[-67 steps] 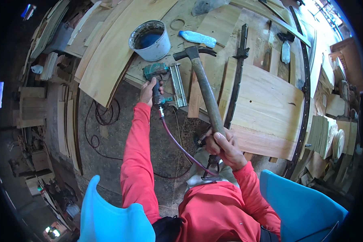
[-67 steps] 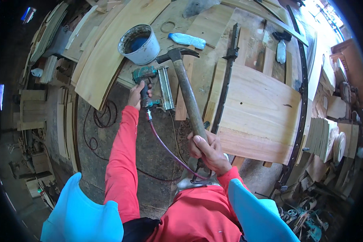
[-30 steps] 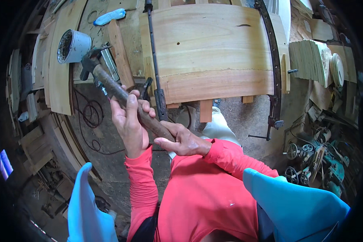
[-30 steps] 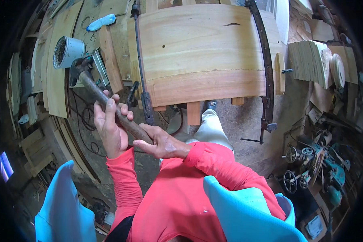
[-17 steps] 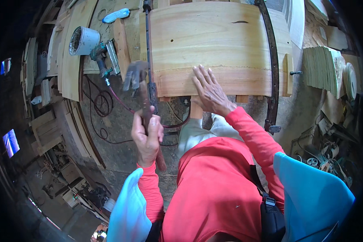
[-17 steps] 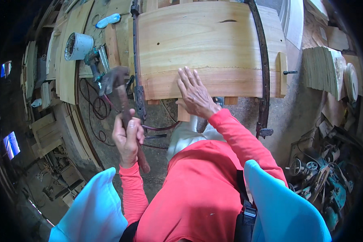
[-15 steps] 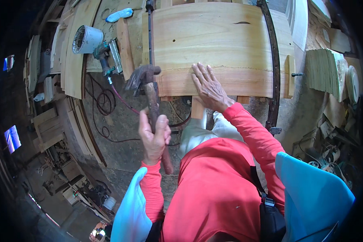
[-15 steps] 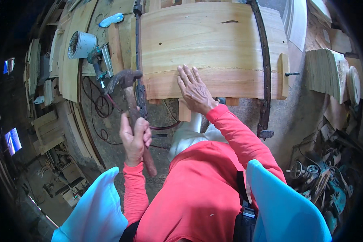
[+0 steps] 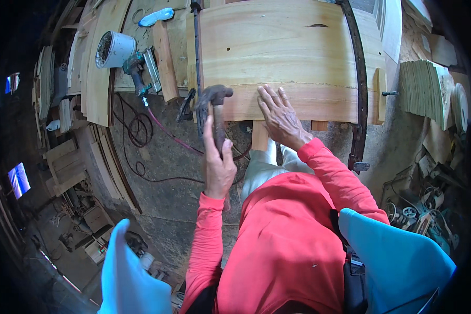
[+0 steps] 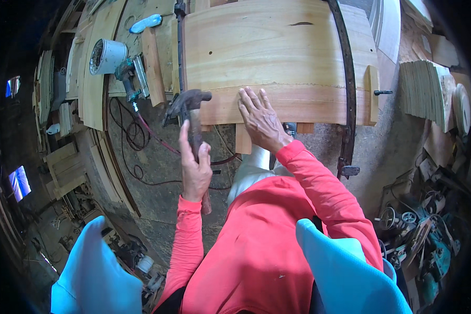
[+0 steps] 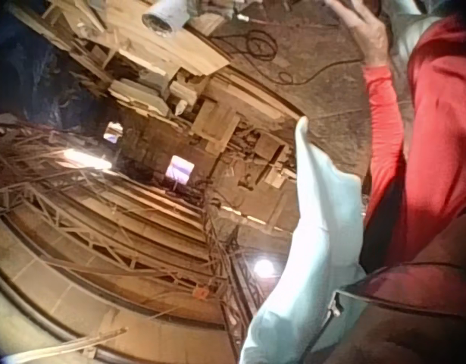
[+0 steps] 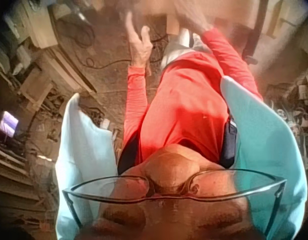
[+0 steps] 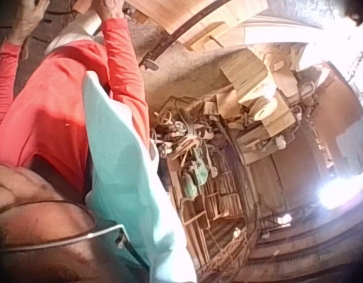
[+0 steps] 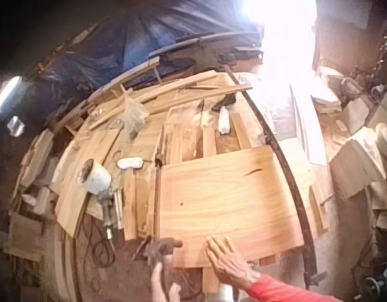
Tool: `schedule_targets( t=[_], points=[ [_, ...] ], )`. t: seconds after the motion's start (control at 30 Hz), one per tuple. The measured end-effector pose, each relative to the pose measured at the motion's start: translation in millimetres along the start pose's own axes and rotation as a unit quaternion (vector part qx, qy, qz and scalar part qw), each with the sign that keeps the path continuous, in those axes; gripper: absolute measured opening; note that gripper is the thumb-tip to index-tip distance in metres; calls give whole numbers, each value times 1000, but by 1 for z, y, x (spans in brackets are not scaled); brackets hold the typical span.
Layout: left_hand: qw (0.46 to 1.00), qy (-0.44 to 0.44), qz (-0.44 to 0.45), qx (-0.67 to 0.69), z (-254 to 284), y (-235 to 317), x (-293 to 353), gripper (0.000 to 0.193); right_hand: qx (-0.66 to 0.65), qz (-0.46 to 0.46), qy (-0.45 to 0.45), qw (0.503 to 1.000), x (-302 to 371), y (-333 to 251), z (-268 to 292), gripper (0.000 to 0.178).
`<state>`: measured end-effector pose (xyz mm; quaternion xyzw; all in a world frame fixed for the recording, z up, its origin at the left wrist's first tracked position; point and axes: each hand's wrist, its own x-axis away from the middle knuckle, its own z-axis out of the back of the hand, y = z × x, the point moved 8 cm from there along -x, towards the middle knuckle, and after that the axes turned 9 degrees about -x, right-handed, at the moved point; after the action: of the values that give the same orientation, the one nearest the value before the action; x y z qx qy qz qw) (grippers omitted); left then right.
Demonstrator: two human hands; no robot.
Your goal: The person fastens clamped wooden boards using a pneumatic nail gun, taps the seam with a hammer, and loosens the bar clamp on the workbench.
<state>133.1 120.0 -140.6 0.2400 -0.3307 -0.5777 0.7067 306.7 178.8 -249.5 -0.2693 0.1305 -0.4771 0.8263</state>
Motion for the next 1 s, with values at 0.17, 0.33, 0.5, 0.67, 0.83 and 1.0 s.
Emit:
schedule_targets(
  t=[0.17,0.33,0.5,0.67,0.83,1.0],
  points=[
    [994,-51,-61,-81,-27,31,-17,64,-4,-60,66,996,24,30,19,74],
    [981,-38,-144,-121,-42,42,-19,68,-3,-59,66,996,26,35,23,75],
    [974,-22,-169,-152,-48,58,-17,68,23,-59,62,996,26,39,16,74],
    [964,-98,-101,-225,-61,46,-31,67,29,-62,58,996,24,32,18,76],
    [958,-15,-217,-189,-50,69,-25,68,35,-67,61,995,25,36,19,76],
    [966,-80,-139,-204,-56,57,-28,69,16,-64,65,996,26,35,22,72]
  ],
)
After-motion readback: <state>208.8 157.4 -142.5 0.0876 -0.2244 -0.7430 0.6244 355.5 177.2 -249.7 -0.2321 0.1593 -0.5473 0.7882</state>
